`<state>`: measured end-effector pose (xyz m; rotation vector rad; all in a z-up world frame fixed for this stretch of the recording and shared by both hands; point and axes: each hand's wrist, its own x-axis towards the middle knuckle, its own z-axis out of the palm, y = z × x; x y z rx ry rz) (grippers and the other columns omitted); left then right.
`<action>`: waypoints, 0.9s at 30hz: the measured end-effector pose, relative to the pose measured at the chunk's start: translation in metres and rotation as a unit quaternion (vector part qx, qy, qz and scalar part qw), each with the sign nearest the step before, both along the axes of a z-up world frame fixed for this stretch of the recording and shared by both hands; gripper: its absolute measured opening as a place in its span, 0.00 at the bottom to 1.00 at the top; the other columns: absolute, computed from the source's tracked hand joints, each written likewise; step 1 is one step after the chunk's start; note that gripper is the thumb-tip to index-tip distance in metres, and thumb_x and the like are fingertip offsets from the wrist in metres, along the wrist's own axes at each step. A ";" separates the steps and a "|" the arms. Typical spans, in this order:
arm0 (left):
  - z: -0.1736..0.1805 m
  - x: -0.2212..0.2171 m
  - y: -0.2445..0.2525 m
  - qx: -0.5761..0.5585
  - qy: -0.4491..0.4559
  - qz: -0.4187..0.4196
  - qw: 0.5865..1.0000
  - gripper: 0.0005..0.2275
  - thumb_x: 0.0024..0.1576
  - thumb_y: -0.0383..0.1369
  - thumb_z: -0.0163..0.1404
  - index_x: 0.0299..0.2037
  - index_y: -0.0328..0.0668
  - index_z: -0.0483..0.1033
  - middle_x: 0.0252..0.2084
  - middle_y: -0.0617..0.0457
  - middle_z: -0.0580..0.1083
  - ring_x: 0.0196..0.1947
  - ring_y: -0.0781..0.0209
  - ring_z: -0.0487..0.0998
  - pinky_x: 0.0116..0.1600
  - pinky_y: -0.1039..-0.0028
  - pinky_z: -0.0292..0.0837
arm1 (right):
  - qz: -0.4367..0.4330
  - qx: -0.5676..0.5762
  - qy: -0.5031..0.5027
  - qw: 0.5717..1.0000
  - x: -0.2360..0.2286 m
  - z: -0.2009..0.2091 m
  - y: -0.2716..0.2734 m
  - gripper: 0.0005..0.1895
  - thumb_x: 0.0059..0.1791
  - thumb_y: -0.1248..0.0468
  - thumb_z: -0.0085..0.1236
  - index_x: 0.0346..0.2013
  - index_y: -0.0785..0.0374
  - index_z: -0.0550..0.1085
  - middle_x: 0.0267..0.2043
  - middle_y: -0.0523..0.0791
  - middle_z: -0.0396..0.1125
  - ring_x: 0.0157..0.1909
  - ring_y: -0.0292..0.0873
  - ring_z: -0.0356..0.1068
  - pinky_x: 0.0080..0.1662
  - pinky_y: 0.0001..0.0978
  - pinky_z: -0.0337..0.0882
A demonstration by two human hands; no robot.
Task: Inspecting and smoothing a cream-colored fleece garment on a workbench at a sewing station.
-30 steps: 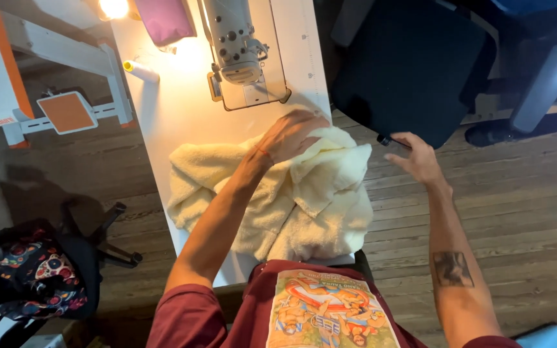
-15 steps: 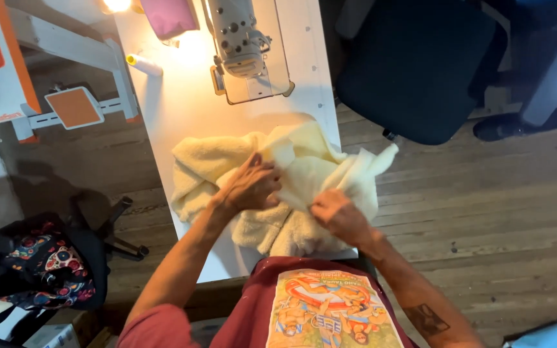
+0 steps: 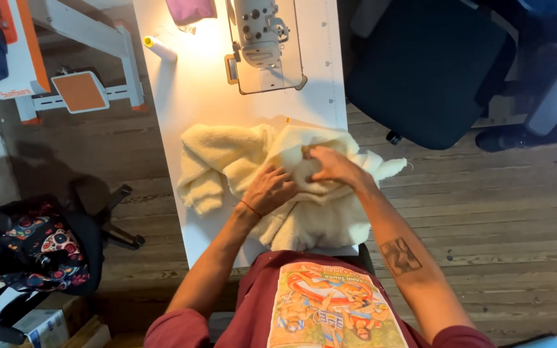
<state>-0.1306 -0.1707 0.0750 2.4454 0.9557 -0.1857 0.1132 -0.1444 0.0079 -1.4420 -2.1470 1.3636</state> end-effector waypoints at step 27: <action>-0.003 -0.008 -0.029 0.227 -0.211 0.158 0.938 0.08 0.50 0.28 0.60 0.38 0.43 0.76 0.40 0.57 0.77 0.44 0.61 0.76 0.53 0.65 0.65 | -0.204 -0.098 0.103 0.969 0.003 0.025 -0.098 0.13 0.44 0.70 0.65 0.43 0.65 0.80 0.35 0.44 0.67 0.34 0.38 0.66 0.39 0.30 0.68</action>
